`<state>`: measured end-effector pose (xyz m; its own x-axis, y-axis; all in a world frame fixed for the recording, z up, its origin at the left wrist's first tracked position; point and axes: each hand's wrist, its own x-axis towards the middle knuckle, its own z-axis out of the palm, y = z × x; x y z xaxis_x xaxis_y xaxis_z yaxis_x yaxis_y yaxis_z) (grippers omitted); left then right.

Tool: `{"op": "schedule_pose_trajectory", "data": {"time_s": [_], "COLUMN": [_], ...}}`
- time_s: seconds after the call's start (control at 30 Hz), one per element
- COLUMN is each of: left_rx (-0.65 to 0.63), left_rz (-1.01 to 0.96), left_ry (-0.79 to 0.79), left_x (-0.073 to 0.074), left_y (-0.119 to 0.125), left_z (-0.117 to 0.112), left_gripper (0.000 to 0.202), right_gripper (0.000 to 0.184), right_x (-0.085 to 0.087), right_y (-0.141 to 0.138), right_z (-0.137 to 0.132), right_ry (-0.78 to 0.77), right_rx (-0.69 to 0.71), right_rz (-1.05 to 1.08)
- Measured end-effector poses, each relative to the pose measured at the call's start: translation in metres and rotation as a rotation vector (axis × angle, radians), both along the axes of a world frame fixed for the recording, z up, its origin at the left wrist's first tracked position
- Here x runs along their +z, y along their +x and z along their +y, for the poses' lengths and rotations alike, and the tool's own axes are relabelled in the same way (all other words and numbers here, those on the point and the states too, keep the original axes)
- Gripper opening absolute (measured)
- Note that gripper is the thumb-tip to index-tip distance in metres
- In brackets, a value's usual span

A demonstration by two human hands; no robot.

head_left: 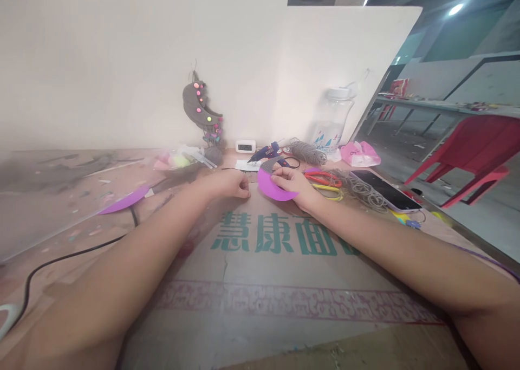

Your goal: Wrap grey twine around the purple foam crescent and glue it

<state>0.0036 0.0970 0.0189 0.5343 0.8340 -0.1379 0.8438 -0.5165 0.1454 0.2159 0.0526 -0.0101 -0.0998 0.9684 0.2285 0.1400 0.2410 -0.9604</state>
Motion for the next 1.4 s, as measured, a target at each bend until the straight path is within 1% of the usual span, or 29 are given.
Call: {"op": "schedule_pose_trajectory", "data": {"time_s": [0.13, 0.27, 0.33, 0.5, 0.6, 0.77, 0.97, 1.1, 1.23, 1.4], "left_rx": [0.009, -0.026, -0.034, -0.002, 0.005, -0.038, -0.034, -0.036, -0.047, -0.031], "left_rz": [-0.017, -0.056, -0.063, -0.032, -0.051, -0.054, -0.021, -0.062, -0.115, -0.144], "left_ry": [0.017, -0.060, -0.072, 0.048, 0.099, 0.045, 0.096, 0.039, -0.001, -0.056], "left_x": [0.002, 0.008, 0.008, -0.002, -0.005, -0.001, -0.001, 0.000, 0.001, 0.001], "left_y": [0.000, -0.003, -0.004, -0.002, 0.000, 0.000, 0.002, -0.001, -0.006, -0.009], "left_z": [-0.003, -0.005, -0.004, 0.000, -0.003, -0.008, -0.006, -0.007, -0.006, -0.003], "left_gripper": [0.027, 0.036, 0.034, 0.028, 0.028, 0.039, 0.032, 0.033, 0.027, 0.033], "right_gripper": [0.027, 0.028, 0.028, 0.028, 0.028, 0.028, 0.027, 0.027, 0.028, 0.028], "right_x": [0.000, 0.001, 0.000, -0.001, -0.002, -0.001, -0.002, -0.001, 0.000, 0.000], "right_y": [0.000, 0.000, 0.000, -0.001, 0.000, 0.001, 0.000, 0.000, -0.001, -0.001], "right_z": [-0.001, 0.000, 0.000, 0.002, 0.003, 0.003, 0.002, 0.001, 0.000, 0.000], "right_ry": [-0.004, -0.008, -0.013, -0.020, -0.020, -0.017, -0.016, -0.016, -0.018, -0.018], "right_rx": [0.004, 0.008, 0.007, -0.001, -0.002, 0.009, 0.014, 0.027, 0.034, 0.041], "right_rz": [-0.002, 0.004, 0.005, 0.018, 0.013, -0.003, -0.007, -0.014, -0.017, -0.016]}}
